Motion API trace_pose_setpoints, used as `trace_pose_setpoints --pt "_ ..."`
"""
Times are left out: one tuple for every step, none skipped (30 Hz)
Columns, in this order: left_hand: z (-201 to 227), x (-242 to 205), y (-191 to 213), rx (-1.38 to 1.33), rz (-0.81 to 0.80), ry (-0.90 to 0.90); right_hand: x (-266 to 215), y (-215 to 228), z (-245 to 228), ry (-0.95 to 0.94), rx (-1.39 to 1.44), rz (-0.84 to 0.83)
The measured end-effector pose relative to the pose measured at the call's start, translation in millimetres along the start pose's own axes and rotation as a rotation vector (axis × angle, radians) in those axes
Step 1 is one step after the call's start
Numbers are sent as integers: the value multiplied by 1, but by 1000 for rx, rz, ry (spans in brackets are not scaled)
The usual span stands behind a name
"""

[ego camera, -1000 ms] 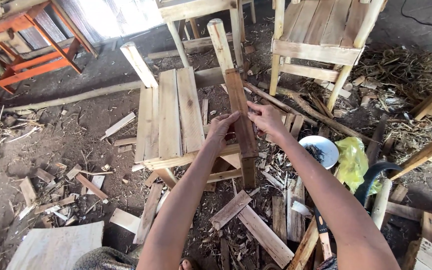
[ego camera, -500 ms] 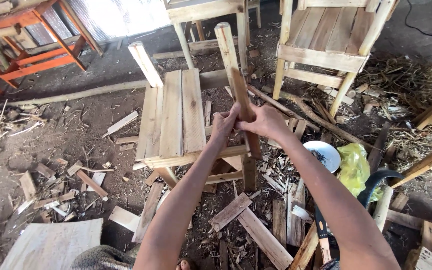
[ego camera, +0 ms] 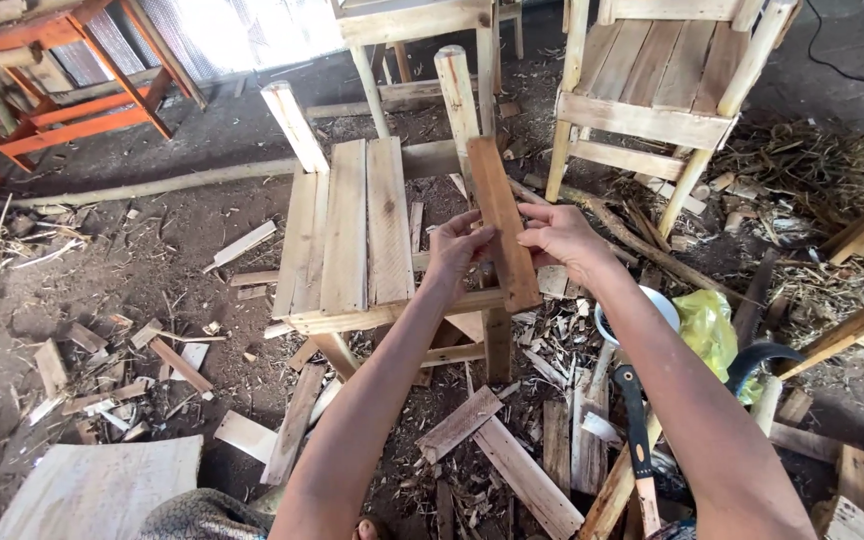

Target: The person sits on the ground assembling a wooden chair. They position wood slats across the chair seat frame, fit a darker wooden strip along the edge, and hammer nails into the slats with a hammer, pressing the boards to seat them in place.

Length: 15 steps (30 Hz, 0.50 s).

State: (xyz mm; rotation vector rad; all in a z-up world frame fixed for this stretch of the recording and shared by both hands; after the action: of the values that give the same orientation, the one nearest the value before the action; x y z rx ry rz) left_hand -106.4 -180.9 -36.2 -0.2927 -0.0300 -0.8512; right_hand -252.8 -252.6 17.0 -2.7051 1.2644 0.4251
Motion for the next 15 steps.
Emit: trace_pose_setpoints --pt "-5 4 2 1 0 3 7 -1 5 -2 1 0" --pt "-10 8 4 13 24 31 14 -3 9 3 11 19" --pt "-16 11 7 25 49 59 21 -5 14 8 22 39" --pt "-20 14 11 27 47 57 28 -7 21 9 25 38" --pt "-25 18 14 55 53 55 35 -9 26 27 -1 64" --pt "-32 20 17 84 55 55 42 -9 34 42 -26 93" --pt "-33 21 16 85 51 57 47 -7 36 40 -23 97" --pt "-35 21 17 88 56 58 52 -5 38 58 -60 120" --pt "-37 22 17 90 61 59 57 -4 41 75 -98 143" --pt "-35 21 15 89 63 63 60 -3 43 71 -99 142" --pt "-33 20 13 84 72 51 62 -3 45 97 -186 190" --pt "-30 20 11 79 82 41 64 -3 47 121 -273 236" --pt "-31 18 10 79 84 46 60 -2 48 116 -275 234" --pt "-29 18 9 78 82 35 58 -1 47 89 -218 207" --pt "-28 18 8 76 80 24 54 1 47 63 -162 180"
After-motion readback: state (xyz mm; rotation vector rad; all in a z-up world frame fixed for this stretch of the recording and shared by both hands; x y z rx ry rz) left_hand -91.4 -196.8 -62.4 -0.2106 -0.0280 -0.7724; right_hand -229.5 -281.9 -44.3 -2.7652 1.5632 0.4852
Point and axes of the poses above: each hand's wrist, its own x-axis towards the middle knuckle, its own y-axis out of the back of the hand, z = x × y, the point moved 1 cm from there along x, towards the middle knuckle, and after that the axes turned 10 degrees about -y, right-handed, at the moved point
